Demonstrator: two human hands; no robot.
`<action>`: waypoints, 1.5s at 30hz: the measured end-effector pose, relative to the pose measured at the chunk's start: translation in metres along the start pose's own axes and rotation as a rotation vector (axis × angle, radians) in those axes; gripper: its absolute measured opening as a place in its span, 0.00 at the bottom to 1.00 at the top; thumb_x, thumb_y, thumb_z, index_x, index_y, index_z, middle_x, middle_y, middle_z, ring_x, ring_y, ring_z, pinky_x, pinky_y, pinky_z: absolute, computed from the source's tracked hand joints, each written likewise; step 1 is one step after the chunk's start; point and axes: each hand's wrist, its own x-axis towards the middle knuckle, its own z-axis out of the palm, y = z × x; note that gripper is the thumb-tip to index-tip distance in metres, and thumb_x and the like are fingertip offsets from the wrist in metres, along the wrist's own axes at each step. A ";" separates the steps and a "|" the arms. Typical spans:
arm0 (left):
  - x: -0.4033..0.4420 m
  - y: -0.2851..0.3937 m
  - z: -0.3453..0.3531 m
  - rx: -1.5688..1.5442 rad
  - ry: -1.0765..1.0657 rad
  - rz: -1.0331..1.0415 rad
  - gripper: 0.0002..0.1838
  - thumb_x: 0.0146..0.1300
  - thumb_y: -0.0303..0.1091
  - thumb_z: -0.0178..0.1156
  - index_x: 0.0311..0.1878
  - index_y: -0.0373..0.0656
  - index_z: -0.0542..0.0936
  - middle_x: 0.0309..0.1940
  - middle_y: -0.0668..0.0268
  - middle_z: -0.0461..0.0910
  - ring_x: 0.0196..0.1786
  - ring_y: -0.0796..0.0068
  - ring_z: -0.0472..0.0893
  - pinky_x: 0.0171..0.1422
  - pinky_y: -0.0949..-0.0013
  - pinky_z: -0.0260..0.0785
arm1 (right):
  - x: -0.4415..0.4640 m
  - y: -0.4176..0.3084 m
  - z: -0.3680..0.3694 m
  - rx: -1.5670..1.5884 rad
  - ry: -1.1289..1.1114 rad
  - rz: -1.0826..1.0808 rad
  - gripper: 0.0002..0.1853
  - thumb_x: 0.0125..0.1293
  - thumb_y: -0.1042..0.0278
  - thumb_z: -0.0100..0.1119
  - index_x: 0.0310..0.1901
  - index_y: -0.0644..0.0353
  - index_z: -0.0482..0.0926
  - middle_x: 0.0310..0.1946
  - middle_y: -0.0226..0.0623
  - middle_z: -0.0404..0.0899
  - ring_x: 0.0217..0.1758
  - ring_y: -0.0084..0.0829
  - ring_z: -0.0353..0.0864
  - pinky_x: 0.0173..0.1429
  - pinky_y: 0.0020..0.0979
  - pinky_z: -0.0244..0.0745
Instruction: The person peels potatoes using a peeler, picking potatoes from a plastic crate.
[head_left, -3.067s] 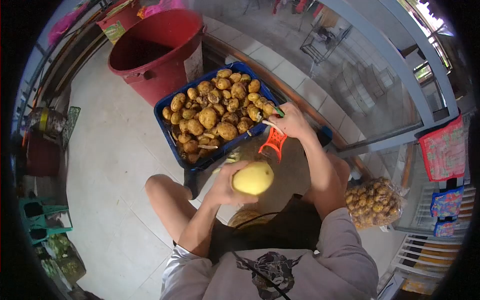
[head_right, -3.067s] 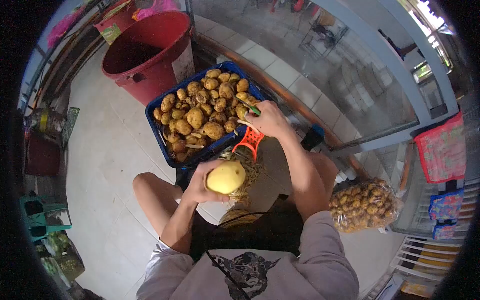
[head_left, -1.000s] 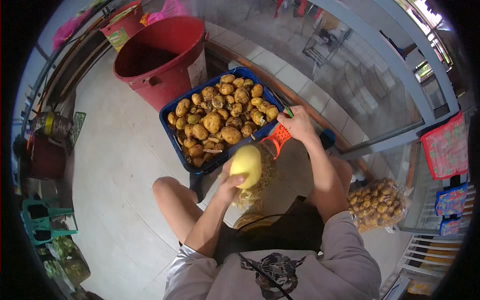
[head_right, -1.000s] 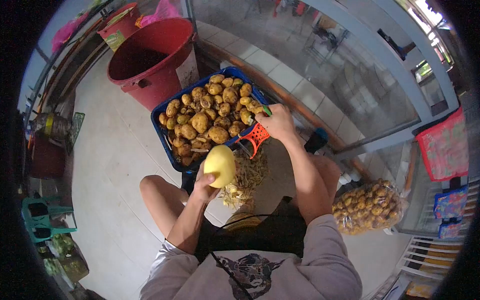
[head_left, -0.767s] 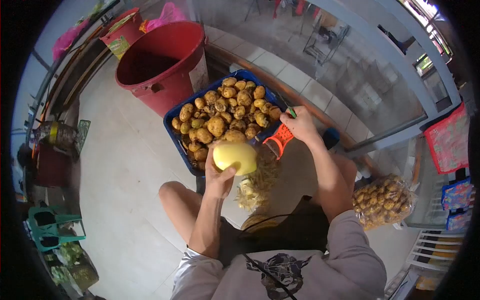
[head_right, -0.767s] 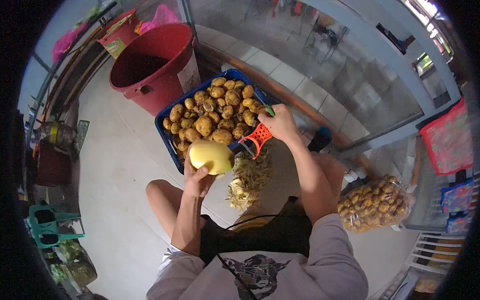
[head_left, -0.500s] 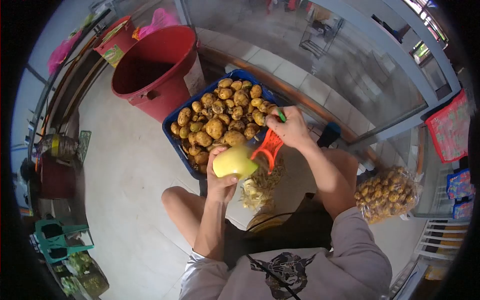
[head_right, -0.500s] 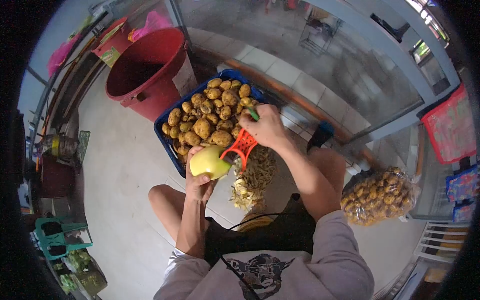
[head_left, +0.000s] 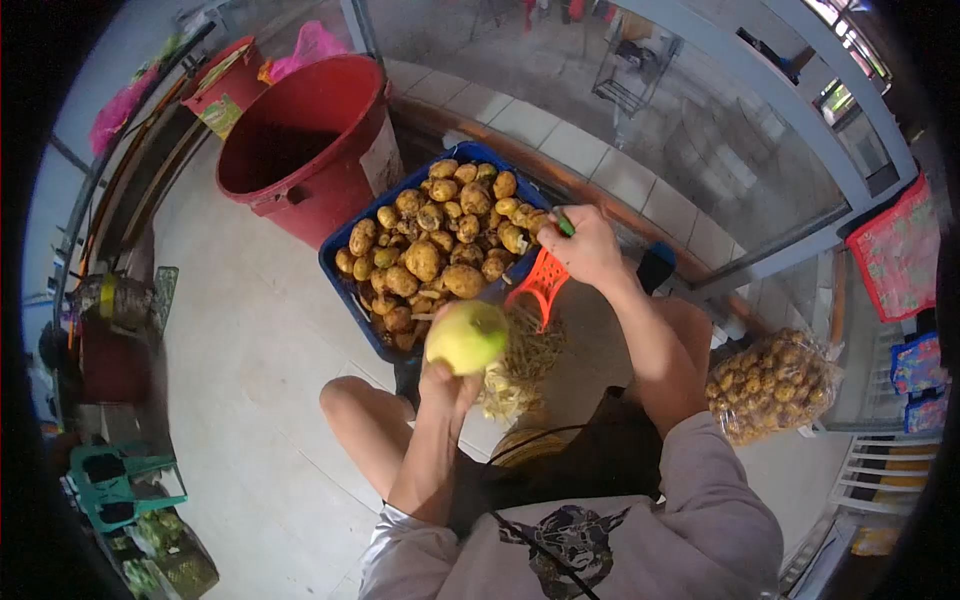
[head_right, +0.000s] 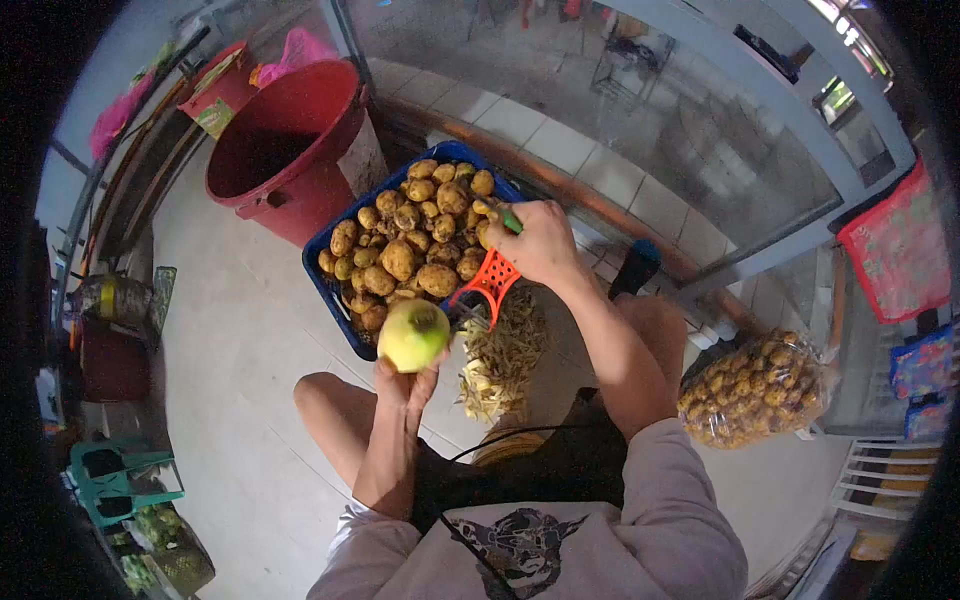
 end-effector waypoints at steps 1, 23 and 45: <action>0.003 0.005 -0.004 0.008 0.001 -0.006 0.55 0.37 0.56 0.80 0.67 0.43 0.65 0.58 0.57 0.73 0.61 0.58 0.75 0.60 0.58 0.77 | -0.006 -0.001 0.001 0.002 -0.007 -0.004 0.18 0.58 0.55 0.62 0.26 0.65 0.80 0.18 0.49 0.76 0.20 0.42 0.77 0.32 0.42 0.71; 0.015 0.027 -0.006 0.379 -0.013 0.220 0.49 0.28 0.41 0.83 0.56 0.37 0.68 0.50 0.60 0.77 0.52 0.65 0.80 0.60 0.62 0.74 | -0.034 -0.014 0.021 -0.365 -0.373 -0.135 0.20 0.55 0.55 0.67 0.35 0.69 0.81 0.36 0.58 0.79 0.43 0.52 0.81 0.48 0.45 0.77; 0.005 0.007 0.010 0.088 -0.119 -0.025 0.47 0.28 0.39 0.84 0.55 0.35 0.70 0.48 0.62 0.79 0.50 0.71 0.81 0.59 0.68 0.74 | -0.020 -0.031 0.004 0.079 0.077 -0.193 0.14 0.60 0.67 0.59 0.22 0.67 0.73 0.13 0.37 0.64 0.20 0.23 0.65 0.28 0.32 0.64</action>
